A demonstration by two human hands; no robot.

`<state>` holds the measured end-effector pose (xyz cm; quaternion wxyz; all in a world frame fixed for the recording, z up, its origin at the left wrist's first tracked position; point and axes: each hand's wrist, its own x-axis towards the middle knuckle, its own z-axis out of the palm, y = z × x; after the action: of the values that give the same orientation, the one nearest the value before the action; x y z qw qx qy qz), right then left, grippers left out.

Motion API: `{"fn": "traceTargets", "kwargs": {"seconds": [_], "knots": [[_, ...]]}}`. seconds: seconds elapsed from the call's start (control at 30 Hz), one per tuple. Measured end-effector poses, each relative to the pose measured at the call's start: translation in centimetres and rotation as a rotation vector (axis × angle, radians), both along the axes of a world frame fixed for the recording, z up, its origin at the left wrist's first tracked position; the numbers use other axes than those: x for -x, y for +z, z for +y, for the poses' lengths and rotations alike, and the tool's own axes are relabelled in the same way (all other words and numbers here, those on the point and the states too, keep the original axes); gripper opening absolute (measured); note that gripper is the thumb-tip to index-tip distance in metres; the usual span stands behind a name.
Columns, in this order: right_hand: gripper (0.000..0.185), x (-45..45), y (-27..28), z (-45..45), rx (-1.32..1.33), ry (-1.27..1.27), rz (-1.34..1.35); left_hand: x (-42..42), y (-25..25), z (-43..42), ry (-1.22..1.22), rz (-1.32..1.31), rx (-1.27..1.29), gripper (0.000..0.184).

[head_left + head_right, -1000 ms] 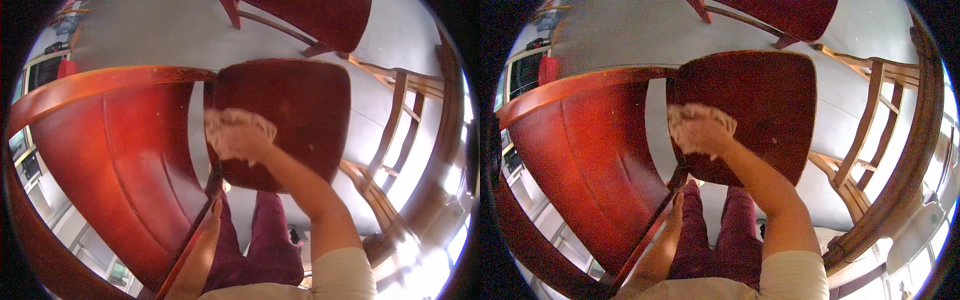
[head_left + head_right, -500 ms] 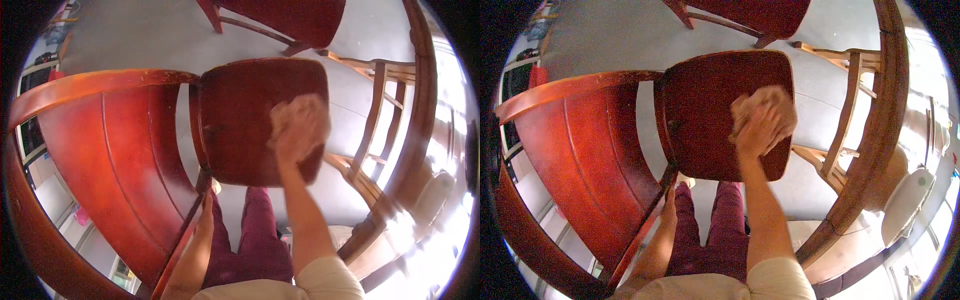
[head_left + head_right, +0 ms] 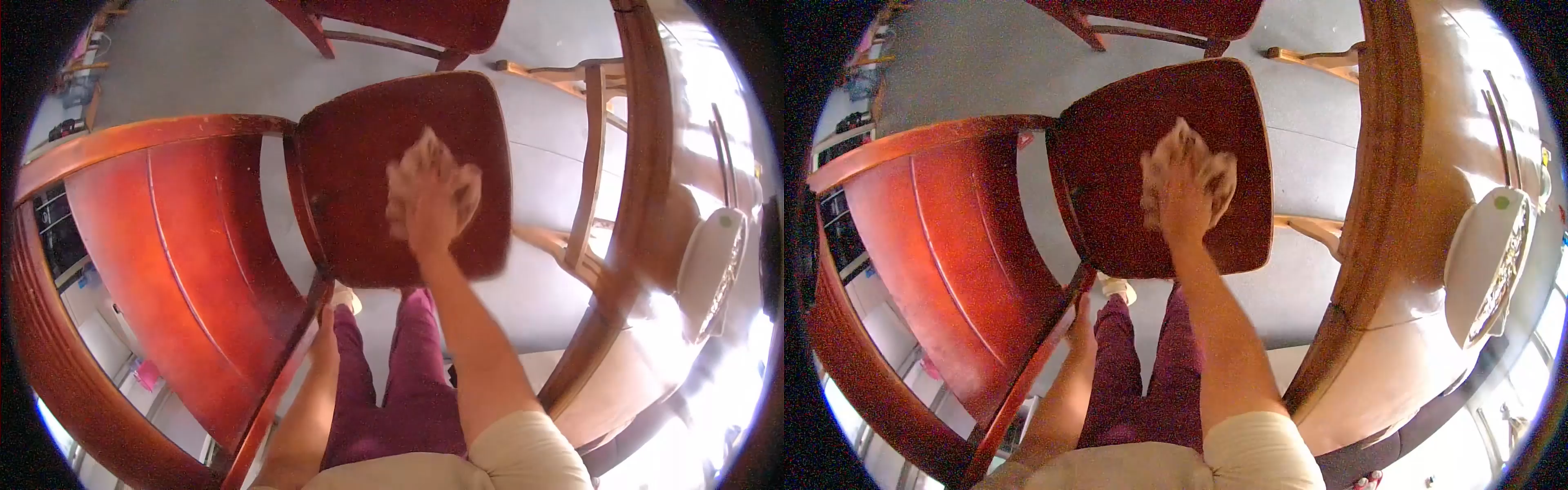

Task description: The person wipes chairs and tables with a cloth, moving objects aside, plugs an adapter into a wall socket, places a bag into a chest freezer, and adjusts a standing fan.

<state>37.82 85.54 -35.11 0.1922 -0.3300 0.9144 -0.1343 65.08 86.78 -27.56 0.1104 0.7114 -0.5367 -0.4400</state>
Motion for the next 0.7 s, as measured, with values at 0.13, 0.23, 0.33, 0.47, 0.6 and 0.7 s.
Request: {"fn": "traceTargets", "kwargs": {"seconds": [0.13,0.23,0.33,0.47,0.6,0.7], "knots": [[0.061,-3.9,-0.7,2.4,-0.101,0.245,0.13,0.7,0.4,-1.0,0.02,0.04,-0.035,0.05],[0.063,1.0,-0.8,-0.7,-0.113,0.234,0.143,0.2,-0.5,-1.3,-0.03,-0.022,-0.107,0.053],[0.064,1.5,-1.3,-1.8,-0.064,0.2,0.154,-0.6,-1.0,-1.1,-0.014,-0.067,-0.16,0.055],[0.061,-5.0,-1.8,5.2,0.024,0.116,0.07,0.6,0.4,-1.4,-0.029,-0.096,-0.156,0.055],[0.06,-6.3,-2.0,7.8,-0.185,0.293,0.117,-0.1,-0.7,-0.8,-0.043,0.025,-0.126,0.05],[0.063,-0.5,-2.3,2.1,-0.268,0.324,0.196,-0.6,-1.2,-1.0,-0.131,-0.058,-0.021,0.046]]}}
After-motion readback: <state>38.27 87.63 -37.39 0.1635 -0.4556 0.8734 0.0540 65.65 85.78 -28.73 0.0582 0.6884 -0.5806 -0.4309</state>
